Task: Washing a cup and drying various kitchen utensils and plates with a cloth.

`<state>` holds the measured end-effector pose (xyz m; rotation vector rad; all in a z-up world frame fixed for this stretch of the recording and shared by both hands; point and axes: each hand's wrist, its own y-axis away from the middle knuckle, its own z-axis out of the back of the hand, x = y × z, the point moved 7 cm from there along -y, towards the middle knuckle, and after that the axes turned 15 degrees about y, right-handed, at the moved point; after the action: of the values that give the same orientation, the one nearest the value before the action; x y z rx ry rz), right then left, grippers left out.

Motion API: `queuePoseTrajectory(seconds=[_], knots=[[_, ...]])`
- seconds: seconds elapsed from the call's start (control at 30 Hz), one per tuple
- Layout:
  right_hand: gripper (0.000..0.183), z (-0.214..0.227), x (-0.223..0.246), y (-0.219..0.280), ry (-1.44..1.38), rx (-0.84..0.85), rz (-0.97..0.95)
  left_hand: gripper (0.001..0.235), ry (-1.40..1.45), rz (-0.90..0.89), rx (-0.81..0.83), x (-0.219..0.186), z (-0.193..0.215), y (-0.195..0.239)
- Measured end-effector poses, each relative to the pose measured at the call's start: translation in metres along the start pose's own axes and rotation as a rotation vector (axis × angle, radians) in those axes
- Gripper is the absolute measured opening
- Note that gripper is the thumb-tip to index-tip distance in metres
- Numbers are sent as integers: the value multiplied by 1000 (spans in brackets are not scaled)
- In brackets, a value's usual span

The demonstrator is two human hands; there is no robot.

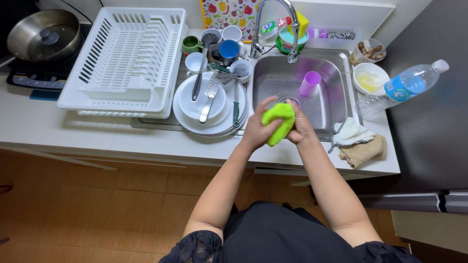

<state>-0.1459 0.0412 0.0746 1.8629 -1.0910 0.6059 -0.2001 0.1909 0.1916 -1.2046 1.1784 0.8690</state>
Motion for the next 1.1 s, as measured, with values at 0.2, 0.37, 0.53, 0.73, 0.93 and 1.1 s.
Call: queuePoseTrajectory(seconds=[0.2,0.37,0.53,0.73,0.93,1.1], knots=[[33,37,-26,-60,-286,-63,151,39,228,-188,-81,93,32,-1],[34,35,-14,-49,-344,-133,155,94,-105,-444,2,-2,10,-2],[25,19,11,-40,-305,-111,236,69,23,-262,-197,68,-3,-44],[21,-22,108,35,383,-214,893,30,1249,312,-309,140,-31,-109],[19,-50,156,70,1187,14,1319,27,1494,711,238,163,-96,-165],[19,-23,136,49,1456,251,1562,26,1299,1024,466,209,-122,-186]])
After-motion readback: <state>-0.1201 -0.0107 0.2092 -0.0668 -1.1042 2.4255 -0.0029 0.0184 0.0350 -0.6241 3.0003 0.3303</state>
